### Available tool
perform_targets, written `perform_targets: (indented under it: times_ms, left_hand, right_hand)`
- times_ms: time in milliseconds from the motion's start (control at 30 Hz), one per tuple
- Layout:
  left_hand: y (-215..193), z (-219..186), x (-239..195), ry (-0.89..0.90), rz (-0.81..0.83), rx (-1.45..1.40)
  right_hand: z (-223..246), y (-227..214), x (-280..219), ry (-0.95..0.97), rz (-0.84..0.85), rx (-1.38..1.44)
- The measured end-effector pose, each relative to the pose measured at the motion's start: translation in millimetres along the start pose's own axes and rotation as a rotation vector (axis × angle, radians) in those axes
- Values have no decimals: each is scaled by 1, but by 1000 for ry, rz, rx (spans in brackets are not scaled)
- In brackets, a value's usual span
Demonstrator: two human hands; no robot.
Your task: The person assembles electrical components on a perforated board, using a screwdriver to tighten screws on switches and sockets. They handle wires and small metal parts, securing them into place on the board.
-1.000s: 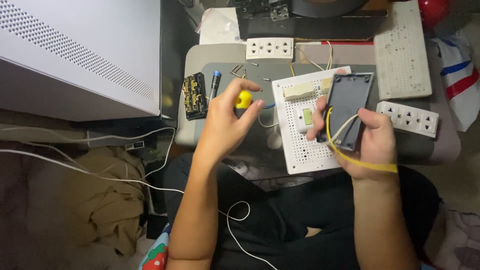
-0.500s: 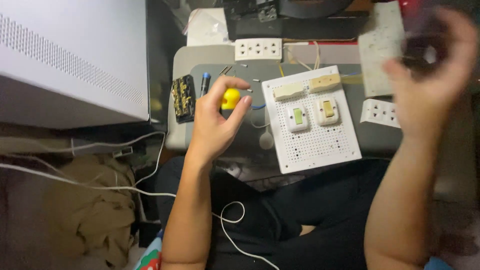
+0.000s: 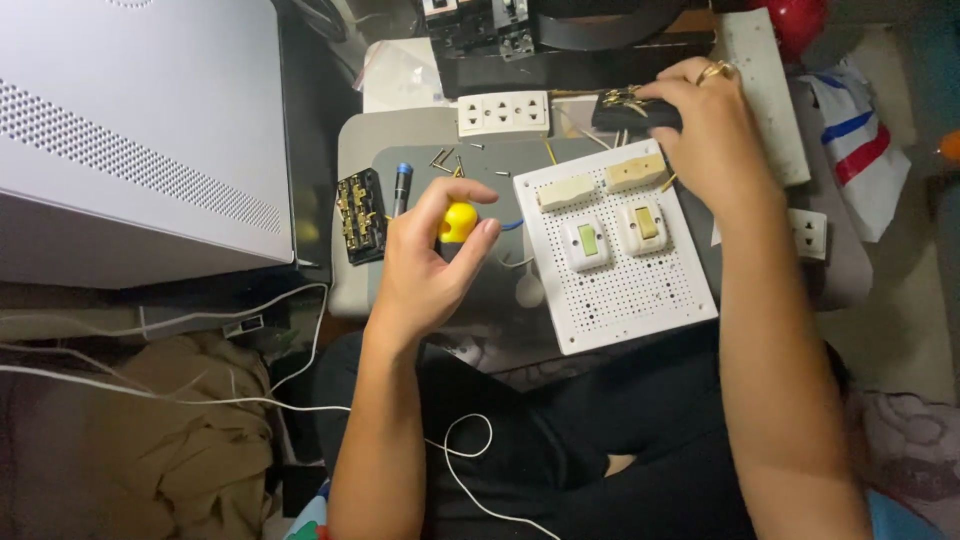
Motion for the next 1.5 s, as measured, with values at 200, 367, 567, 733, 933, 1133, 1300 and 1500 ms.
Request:
perform_targets:
  times_ms: [200,367,567,733,933,1133,1300,1500]
  left_hand:
    - [-6,0,-3,10,-5,-11]
    - [-2,-3,-8,46,-64,-410]
    - [0,-60,-9,457,-233,-375]
    - [0,-112,-2,747,-496,-156]
    - [16,-113,17,834,-443,-146]
    - [21,-89,27,726,-284,-242]
    - [23,-75,31,672,-302,-260]
    - [29,-73,30,551,-210,-175]
  right_hand:
    - [7,-31,-43,-58,-214,-81]
    - [46,-19,-87,-264,-132,109]
    - [61,14,-92,-306,114,0]
    - [72,20,-95,-294,159,-26]
    - [84,15,-96,-351,63,76]
    - [99,3,-91,-484,-35,312]
    - [101,-2,-88,-502,-115,536]
    - [92,11,-88,-456,-95,481]
Point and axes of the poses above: each hand's wrist, its own x-axis towards the middle knuckle, its own y-axis out of the palm, z = x × y, the point moved 7 cm from there along x, towards the middle knuckle, and after that the axes turned 12 degrees about -x, right-handed, at the moved point
